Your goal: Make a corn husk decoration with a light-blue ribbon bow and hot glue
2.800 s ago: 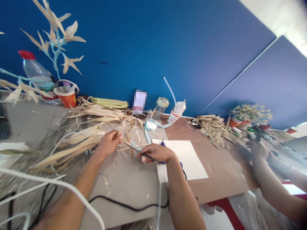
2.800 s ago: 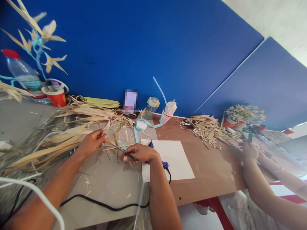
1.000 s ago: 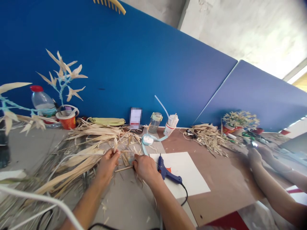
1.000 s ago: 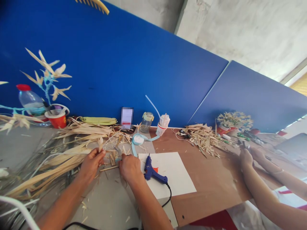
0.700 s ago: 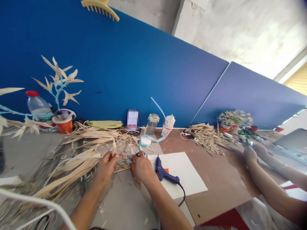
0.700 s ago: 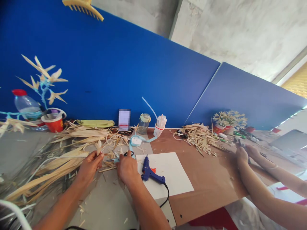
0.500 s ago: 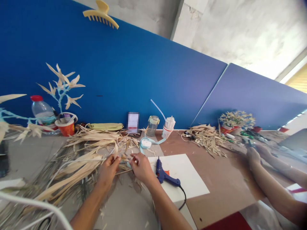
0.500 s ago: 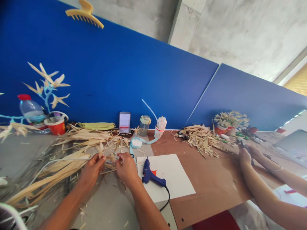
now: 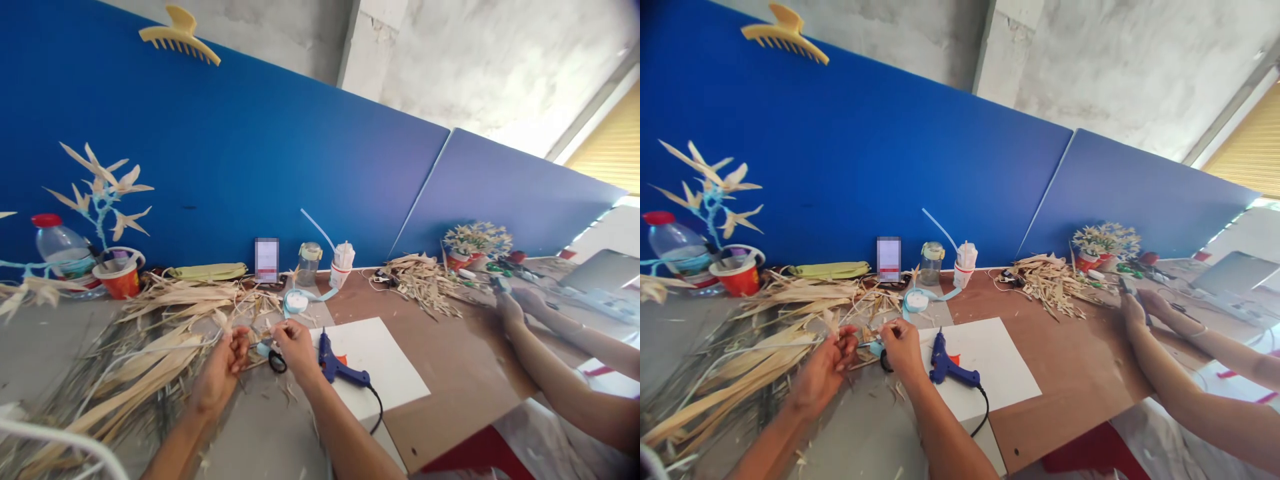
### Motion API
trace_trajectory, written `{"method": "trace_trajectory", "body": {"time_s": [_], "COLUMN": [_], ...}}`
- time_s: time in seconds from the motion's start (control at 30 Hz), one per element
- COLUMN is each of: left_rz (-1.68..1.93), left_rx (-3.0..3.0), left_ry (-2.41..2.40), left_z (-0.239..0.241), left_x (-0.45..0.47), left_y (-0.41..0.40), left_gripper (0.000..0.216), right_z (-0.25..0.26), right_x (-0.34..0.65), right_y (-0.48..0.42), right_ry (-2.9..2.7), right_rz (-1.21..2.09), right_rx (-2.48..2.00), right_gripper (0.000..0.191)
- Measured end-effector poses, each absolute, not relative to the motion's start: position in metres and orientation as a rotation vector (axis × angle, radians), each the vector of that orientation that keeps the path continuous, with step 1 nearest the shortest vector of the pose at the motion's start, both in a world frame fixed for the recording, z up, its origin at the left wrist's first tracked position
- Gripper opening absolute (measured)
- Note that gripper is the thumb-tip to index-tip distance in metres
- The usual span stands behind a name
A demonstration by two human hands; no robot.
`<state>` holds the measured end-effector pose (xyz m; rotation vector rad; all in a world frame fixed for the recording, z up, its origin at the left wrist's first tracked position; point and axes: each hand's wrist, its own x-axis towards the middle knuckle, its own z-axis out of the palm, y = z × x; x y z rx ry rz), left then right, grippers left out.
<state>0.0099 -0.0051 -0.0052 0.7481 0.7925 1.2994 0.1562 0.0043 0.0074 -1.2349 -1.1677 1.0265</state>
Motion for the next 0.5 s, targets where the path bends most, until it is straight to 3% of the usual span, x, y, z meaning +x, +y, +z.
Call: {"method": "trace_trajectory", "body": {"time_s": [0.27, 0.5], "left_rz": [1.13, 1.187], "left_rx": [0.607, 0.626], "left_ry": [0.665, 0.704], "left_z": [0.0025, -0.0011], "left_x": [0.0073, 0.0053], "left_y": [-0.0091, -0.0082], "left_gripper": [0.032, 0.034], "right_z": [0.0151, 0.0139], "right_x": [0.1597, 0.1646], "right_y": [0.0024, 0.0054], "right_ry": [-1.154, -1.08], "right_rz": [1.038, 1.003], "right_rx": [-1.153, -1.095], "right_gripper": [0.019, 0.02]}}
